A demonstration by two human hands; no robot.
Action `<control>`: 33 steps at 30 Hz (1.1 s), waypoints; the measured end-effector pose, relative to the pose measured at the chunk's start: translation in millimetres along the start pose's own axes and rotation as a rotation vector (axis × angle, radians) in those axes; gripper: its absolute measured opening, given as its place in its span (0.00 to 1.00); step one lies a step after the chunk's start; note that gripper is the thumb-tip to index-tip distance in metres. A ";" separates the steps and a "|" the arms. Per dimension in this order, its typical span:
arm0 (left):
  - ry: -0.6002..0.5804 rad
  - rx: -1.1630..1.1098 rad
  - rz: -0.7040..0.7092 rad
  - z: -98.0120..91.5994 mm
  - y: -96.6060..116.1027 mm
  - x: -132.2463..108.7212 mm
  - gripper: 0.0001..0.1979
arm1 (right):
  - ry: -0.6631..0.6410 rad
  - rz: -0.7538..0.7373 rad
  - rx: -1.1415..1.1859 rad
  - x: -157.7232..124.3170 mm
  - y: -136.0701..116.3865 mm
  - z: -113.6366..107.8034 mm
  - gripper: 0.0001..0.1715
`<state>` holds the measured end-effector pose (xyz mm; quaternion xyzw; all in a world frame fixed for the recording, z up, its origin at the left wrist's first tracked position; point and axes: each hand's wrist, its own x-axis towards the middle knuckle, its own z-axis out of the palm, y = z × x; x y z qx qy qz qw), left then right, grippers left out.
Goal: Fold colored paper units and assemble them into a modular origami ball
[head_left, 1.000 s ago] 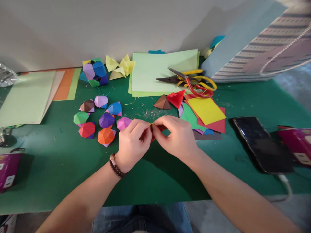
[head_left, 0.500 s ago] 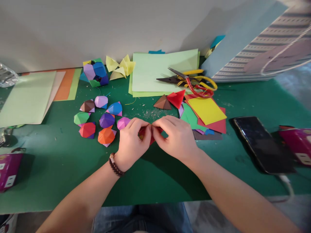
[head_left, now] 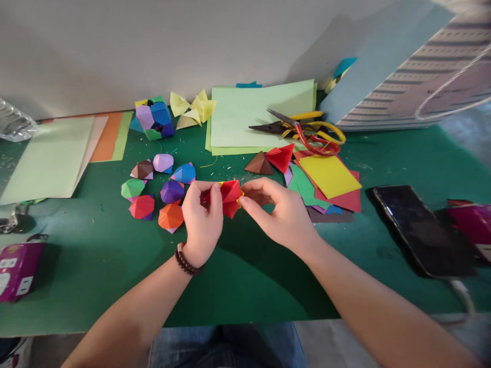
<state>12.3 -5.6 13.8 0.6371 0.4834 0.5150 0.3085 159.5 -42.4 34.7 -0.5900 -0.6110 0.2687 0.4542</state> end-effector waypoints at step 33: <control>-0.297 -0.015 -0.015 3.5 -6.7 -2.6 0.04 | -0.104 -0.316 -0.533 5.9 15.7 -7.1 0.09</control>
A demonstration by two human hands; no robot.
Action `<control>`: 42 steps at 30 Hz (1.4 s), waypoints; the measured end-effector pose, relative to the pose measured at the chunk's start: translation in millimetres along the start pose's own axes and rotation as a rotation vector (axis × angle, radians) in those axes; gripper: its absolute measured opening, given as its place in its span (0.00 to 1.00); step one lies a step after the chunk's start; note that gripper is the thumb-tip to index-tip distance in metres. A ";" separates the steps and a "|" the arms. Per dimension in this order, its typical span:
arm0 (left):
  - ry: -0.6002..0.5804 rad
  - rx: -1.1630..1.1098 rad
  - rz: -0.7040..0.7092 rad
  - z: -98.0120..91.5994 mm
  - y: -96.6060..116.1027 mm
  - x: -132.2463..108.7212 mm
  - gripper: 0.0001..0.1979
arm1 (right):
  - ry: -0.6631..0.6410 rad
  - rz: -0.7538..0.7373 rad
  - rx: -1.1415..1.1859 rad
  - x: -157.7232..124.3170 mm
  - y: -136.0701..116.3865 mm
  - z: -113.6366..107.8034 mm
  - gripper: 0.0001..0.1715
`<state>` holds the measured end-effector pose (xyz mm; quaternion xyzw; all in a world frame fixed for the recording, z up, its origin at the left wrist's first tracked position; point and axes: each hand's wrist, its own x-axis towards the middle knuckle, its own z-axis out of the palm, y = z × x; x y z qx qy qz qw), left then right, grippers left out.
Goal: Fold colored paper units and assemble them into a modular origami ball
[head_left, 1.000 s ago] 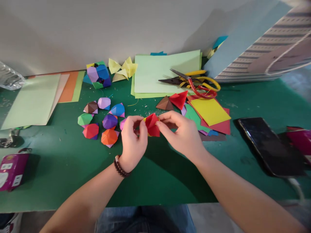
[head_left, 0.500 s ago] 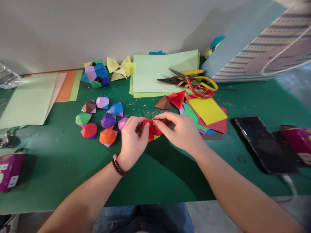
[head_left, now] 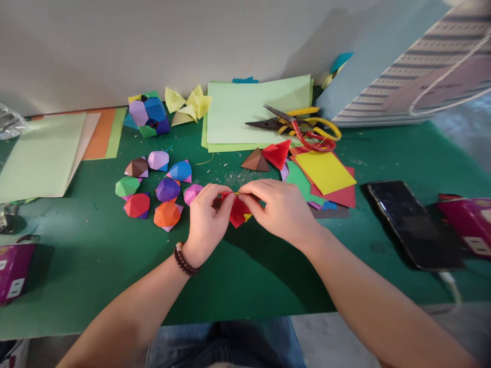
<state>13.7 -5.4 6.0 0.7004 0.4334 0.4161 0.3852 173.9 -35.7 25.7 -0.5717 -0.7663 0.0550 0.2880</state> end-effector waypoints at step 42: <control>0.137 0.262 0.343 1.0 -1.5 -6.1 0.04 | 0.161 -0.049 -0.229 -5.6 -11.0 10.6 0.14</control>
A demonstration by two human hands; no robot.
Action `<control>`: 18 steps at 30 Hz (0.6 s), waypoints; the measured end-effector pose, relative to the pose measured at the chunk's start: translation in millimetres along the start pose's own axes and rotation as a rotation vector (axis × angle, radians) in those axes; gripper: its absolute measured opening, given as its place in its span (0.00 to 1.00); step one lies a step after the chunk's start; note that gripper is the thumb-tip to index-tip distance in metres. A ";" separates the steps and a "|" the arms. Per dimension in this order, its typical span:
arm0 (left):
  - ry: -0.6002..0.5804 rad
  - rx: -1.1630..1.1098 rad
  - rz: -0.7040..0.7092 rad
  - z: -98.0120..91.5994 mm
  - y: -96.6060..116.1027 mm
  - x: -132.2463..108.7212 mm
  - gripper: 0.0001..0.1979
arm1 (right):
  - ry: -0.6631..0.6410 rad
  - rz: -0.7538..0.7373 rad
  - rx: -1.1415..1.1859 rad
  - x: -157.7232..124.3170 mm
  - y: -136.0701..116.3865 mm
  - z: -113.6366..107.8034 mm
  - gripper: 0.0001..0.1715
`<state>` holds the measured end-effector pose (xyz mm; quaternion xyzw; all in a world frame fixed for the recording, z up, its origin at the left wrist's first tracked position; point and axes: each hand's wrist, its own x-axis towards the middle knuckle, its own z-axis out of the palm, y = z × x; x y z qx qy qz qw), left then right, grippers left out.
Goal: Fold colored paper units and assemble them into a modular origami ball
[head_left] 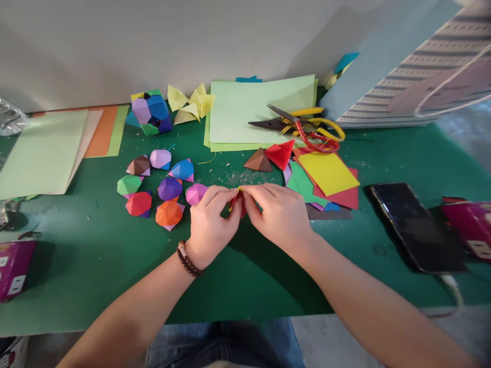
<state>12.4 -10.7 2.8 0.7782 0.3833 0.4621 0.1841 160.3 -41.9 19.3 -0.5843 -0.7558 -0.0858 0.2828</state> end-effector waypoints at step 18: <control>-0.012 -0.066 -0.067 0.1 -1.1 4.4 0.05 | -0.010 -0.024 -0.040 0.2 -2.6 0.4 0.15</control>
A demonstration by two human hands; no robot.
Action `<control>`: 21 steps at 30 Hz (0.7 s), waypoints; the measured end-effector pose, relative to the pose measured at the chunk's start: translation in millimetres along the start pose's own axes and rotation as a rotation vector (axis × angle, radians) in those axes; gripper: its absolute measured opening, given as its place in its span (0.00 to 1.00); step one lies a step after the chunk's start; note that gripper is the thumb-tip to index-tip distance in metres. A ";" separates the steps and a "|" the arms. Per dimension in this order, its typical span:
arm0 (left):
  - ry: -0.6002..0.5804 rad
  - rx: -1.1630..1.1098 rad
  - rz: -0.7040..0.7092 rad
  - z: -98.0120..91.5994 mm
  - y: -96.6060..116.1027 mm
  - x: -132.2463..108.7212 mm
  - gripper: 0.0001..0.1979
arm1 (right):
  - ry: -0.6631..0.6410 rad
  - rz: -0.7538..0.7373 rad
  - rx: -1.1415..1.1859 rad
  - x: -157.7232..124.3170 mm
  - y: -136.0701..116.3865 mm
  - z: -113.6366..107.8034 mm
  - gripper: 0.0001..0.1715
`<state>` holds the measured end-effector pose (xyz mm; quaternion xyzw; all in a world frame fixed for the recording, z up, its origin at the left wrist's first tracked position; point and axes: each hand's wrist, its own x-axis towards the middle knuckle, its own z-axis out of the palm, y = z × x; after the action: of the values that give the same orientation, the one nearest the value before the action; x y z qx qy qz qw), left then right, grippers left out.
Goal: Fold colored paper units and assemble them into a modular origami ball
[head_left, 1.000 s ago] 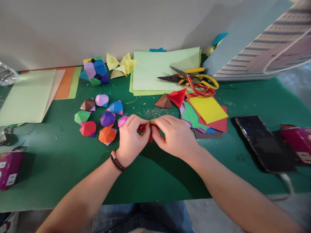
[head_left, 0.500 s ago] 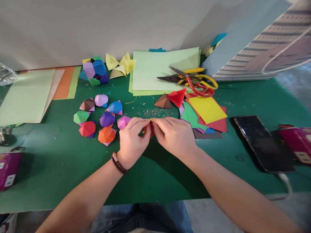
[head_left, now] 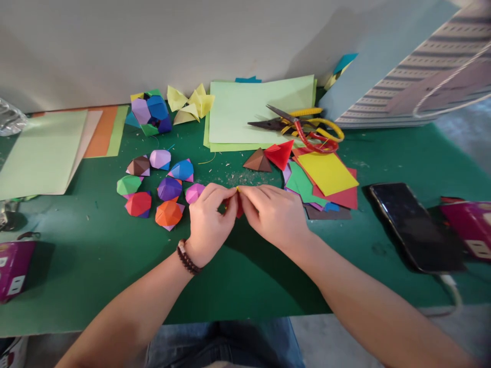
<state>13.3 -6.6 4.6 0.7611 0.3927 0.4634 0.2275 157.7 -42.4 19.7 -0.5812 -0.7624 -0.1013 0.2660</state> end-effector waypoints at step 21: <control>-0.131 -0.249 -0.349 -3.8 -2.5 7.7 0.04 | -0.086 0.231 0.337 2.1 11.8 0.9 0.10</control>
<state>11.0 1.0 8.7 0.6760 0.4426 0.4116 0.4216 168.1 -36.6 18.2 -0.6157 -0.7076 0.0837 0.3364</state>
